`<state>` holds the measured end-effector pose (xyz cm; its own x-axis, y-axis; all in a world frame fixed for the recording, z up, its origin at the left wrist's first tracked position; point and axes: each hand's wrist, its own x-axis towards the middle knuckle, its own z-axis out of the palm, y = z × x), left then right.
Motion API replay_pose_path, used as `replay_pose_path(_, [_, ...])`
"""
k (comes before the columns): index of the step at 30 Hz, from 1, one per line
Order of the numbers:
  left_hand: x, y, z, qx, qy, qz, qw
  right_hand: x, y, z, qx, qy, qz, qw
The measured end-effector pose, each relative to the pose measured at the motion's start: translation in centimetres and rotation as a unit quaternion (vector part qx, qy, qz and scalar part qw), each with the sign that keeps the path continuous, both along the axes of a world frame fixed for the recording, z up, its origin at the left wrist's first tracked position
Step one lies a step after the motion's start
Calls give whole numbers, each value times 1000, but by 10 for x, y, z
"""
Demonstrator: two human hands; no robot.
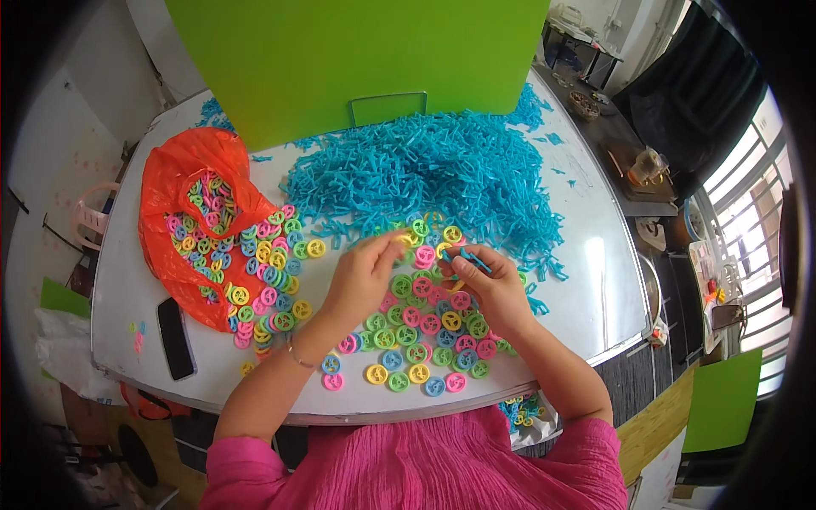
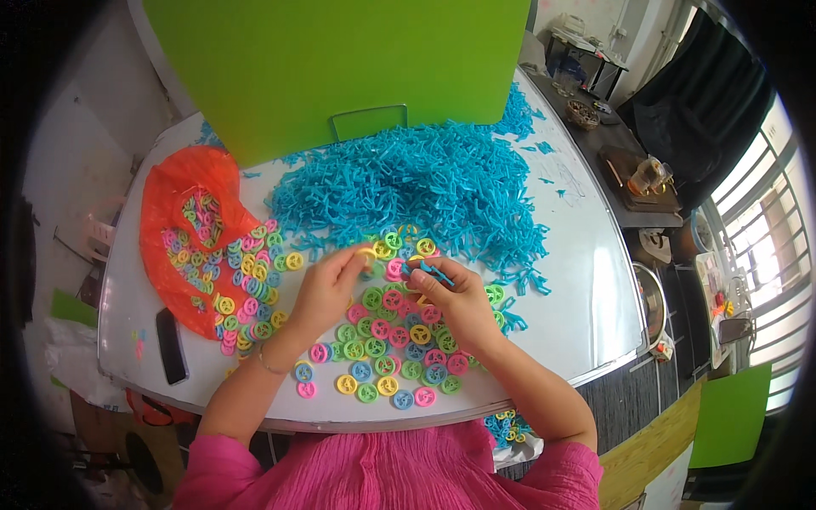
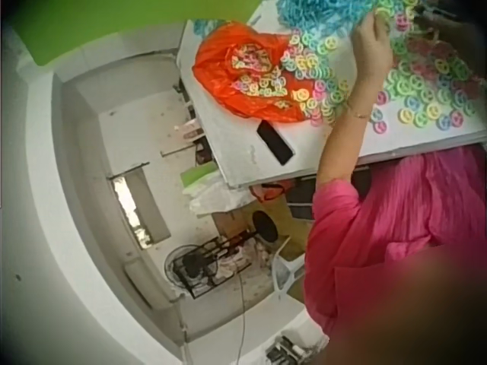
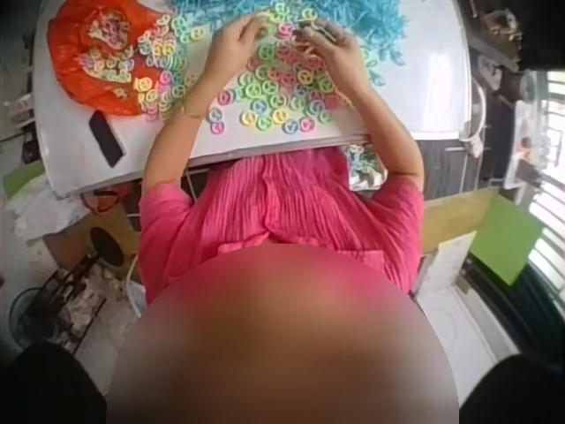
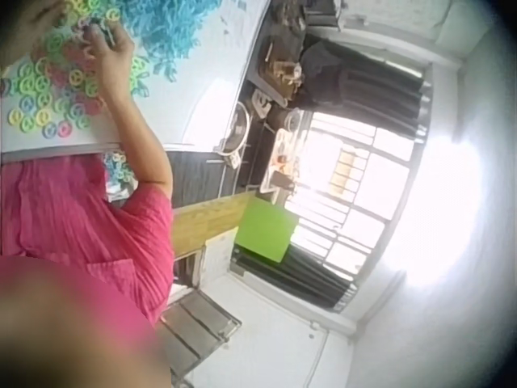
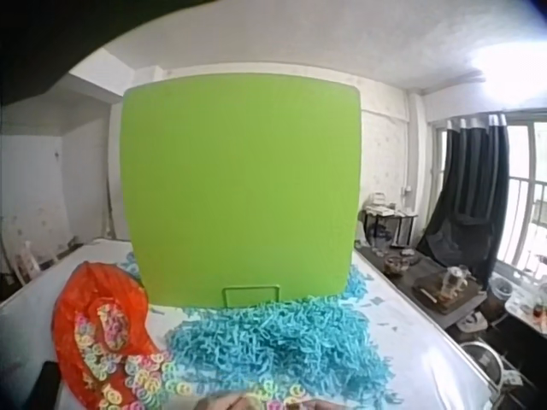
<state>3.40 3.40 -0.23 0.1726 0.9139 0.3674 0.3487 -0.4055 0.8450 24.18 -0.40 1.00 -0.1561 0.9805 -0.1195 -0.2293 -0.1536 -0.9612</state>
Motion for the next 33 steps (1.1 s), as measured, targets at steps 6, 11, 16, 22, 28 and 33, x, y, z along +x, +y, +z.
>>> replay_pose_path(6, [7,-50,29,-44,35,-44,997,-14,-10,-9,-25,56,4,998])
replay_pose_path(11, [15,-60,25,-35,-5,-47,998,-24,-21,-11,-58,161,23,985])
replay_pose_path(16, [8,-61,16,-18,-40,-50,998,-26,-28,0,3,59,46,997])
replay_pose_path(22, [4,-59,17,29,15,-49,998,-22,-29,3,104,-119,42,986])
replay_pose_path(28, [6,-62,21,-88,-93,-79,989,-19,-25,8,112,-142,55,982])
replay_pose_path(33, [2,-60,13,-128,-127,-100,978,-23,-31,17,156,-146,30,976])
